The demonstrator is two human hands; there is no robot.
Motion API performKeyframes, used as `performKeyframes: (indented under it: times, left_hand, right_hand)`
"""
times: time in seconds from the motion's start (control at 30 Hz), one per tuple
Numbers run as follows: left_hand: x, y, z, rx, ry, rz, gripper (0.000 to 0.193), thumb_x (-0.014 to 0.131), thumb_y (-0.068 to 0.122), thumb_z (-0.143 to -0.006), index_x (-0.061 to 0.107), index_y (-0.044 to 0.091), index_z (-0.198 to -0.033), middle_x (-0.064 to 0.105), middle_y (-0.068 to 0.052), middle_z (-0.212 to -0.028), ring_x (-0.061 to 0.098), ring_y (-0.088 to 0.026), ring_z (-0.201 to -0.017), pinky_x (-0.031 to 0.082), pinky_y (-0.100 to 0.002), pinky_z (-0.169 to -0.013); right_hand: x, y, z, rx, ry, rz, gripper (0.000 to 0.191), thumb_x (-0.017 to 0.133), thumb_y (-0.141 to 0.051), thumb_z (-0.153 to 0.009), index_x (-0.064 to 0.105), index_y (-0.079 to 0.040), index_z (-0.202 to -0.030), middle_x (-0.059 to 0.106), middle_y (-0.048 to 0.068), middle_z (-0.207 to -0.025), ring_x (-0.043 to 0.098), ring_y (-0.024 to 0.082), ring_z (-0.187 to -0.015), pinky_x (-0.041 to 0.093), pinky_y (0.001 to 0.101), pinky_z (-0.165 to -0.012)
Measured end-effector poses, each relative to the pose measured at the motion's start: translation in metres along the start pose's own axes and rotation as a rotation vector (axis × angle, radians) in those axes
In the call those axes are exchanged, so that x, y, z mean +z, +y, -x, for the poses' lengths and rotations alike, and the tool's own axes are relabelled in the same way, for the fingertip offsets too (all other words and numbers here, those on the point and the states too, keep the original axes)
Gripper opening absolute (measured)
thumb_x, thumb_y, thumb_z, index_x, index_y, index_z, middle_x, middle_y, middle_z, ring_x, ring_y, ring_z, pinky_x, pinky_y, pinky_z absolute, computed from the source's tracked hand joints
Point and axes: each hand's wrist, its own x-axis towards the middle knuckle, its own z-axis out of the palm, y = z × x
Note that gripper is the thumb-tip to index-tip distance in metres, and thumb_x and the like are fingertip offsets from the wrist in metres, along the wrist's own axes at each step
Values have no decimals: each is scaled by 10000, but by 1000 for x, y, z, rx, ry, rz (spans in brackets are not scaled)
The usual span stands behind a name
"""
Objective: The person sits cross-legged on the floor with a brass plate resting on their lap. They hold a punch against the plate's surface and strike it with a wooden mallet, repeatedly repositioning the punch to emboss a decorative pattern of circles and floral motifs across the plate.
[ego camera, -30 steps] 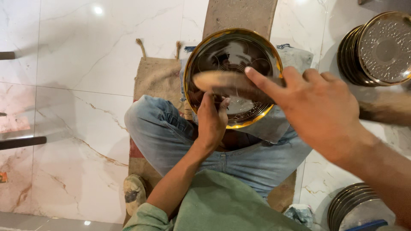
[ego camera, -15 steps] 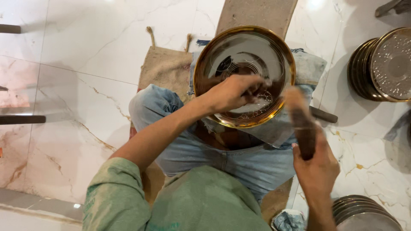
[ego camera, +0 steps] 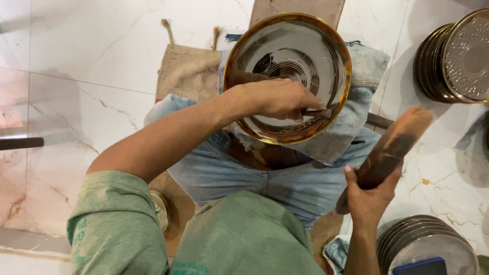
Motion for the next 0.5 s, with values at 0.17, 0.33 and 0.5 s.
performKeyframes:
  times: [0.17,0.33,0.5]
  left_hand:
    - [2,-6,-1,112,34,-15,550,744,77,-829,616,115,-1363,696,-59,-1283,703,-267,-1081,561,-442,-892]
    - [7,-10,4,111,111,-7,497,730,85,-842,639,95,-1330,721,-73,-1239,710,-282,-1083,564,-450,-887]
    - [15,-17,20,87,257,14,441,704,94,-919,610,92,-1350,721,-81,-1212,713,-300,-1057,568,-450,-883]
  right_hand:
    - [17,-9,5,-98,195,-490,1062,801,1,-976,-7,-131,-1652,656,121,-1208,722,254,-1051,681,409,-927]
    - [14,-8,-6,-201,-104,31,970,835,-45,-932,173,-147,-1634,631,161,-1012,682,297,-891,613,392,-783]
    - [3,-36,-39,-311,-222,433,924,835,-143,-865,301,-177,-1619,679,216,-1093,713,349,-932,593,393,-807]
